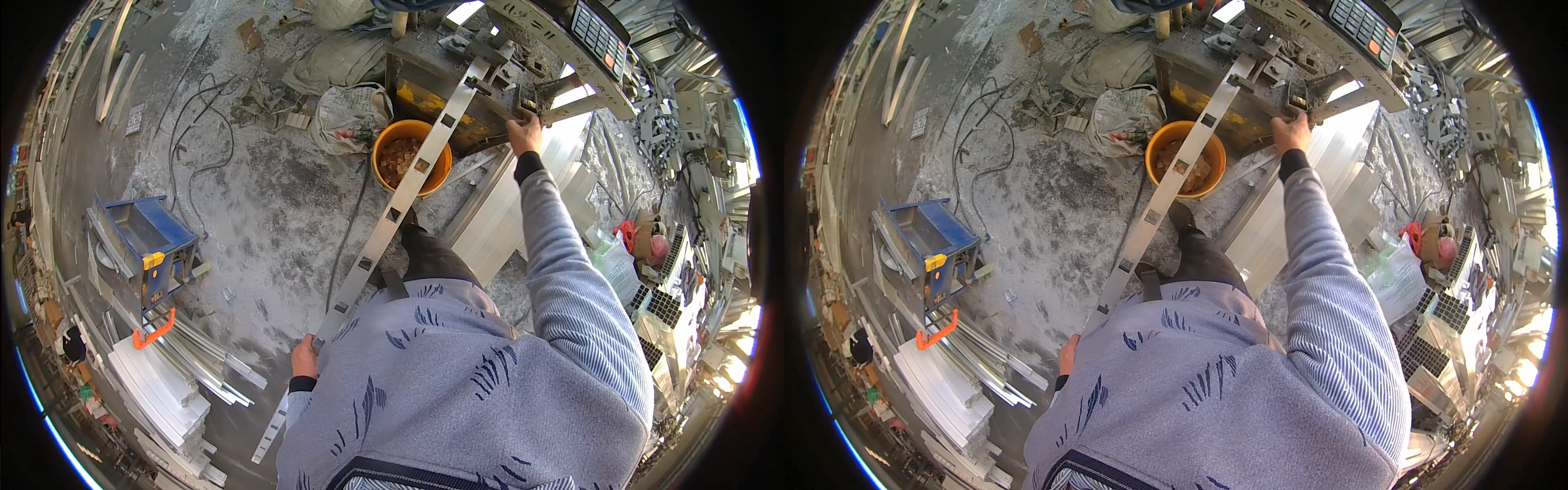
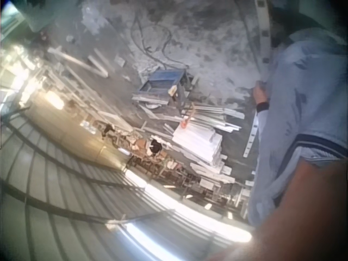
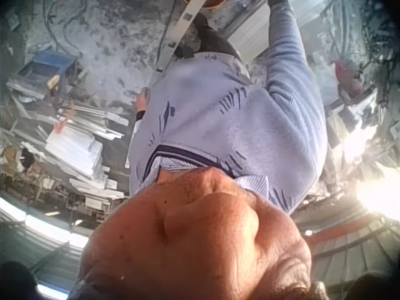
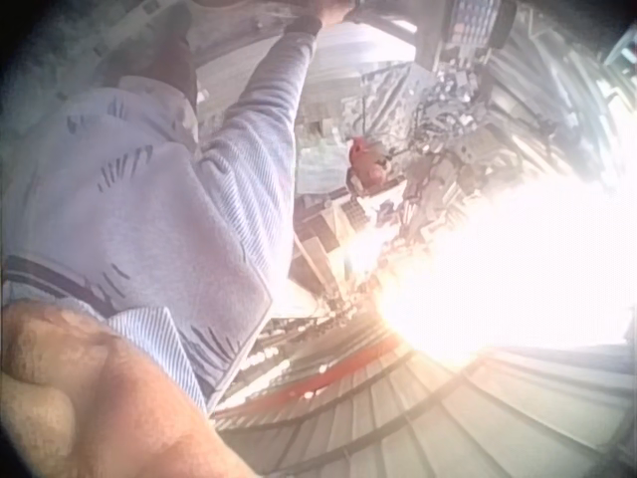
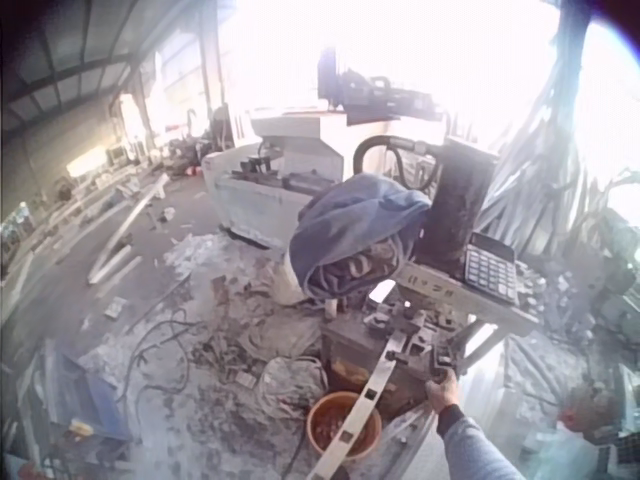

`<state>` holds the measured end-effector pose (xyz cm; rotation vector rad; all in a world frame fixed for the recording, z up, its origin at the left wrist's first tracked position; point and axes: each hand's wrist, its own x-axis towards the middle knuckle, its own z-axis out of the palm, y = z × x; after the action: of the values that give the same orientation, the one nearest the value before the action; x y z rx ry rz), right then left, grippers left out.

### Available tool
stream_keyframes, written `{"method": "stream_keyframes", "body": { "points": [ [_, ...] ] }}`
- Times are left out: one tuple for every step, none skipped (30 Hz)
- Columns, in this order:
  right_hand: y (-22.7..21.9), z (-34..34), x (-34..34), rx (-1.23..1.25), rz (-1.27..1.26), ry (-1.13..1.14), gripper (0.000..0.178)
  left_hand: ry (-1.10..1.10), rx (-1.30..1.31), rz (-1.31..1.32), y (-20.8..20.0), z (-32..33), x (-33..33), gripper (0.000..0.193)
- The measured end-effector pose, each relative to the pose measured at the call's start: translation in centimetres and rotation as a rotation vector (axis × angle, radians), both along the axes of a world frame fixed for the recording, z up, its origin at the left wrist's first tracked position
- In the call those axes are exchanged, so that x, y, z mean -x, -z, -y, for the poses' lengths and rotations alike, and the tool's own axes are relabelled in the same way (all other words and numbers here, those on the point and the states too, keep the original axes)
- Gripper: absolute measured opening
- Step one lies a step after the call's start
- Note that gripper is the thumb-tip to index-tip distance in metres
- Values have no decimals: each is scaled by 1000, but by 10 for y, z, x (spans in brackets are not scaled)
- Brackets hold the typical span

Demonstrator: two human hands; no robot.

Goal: The person positions a long aluminum profile into a miter saw, cuts it, and removes the offcut. They then place the cut profile onto a stack of similar pieces.

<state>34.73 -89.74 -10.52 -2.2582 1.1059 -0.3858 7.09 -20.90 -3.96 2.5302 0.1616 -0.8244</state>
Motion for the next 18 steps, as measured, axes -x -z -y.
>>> {"method": "stream_keyframes", "body": {
  "points": [
    [-2, 11, 1, 27, -47, -22, 63, 0, -7, -5, -1, 1, 0, 33],
    [-6, 21, 2, 44, -115, -18, 63, 1, -14, -1, -2, 2, -1, 33],
    [-9, 26, 2, 67, -161, -45, 66, -4, -3, -14, -2, 2, -1, 33],
    [-12, 28, 2, 89, -187, -61, 68, -9, 8, -17, -2, 2, -1, 32],
    [-15, 29, 1, 116, -202, -78, 69, -19, 25, -4, -1, 2, -1, 32],
    [-17, 28, 1, 143, -216, -97, 71, -10, 10, -18, -1, 2, -1, 32],
    [-20, 28, -1, 138, -249, -105, 73, -7, 1, -15, -1, 2, -1, 32],
    [-21, 27, -2, 161, -287, -115, 71, -17, -19, -25, 0, 2, -1, 32],
    [-23, 26, -3, 187, -320, -126, 70, -9, -11, -10, 0, 2, -1, 32],
    [-25, 26, -4, 206, -354, -143, 69, -13, -12, -8, -1, 3, -1, 32],
    [-26, 26, -5, 219, -382, -146, 68, -30, -22, -26, -2, 4, -2, 31],
    [-28, 26, -5, 225, -412, -157, 68, -19, -22, -18, -3, 6, -3, 32],
    [-29, 25, -5, 247, -428, -165, 67, -20, -31, -31, -6, 8, -4, 32],
    [-31, 24, -6, 247, -465, -184, 67, -22, -43, -36, -8, 9, -4, 32],
    [-33, 24, -6, 263, -490, -199, 67, -18, -36, -43, -11, 11, -5, 33],
    [-34, 23, -7, 281, -514, -215, 67, -15, -30, -41, -13, 12, -6, 33],
    [-37, 23, -8, 278, -537, -238, 66, -12, -24, -38, -15, 14, -6, 34],
    [-39, 22, -9, 290, -553, -238, 66, -13, -31, -41, -16, 15, -7, 34]
  ]
}}
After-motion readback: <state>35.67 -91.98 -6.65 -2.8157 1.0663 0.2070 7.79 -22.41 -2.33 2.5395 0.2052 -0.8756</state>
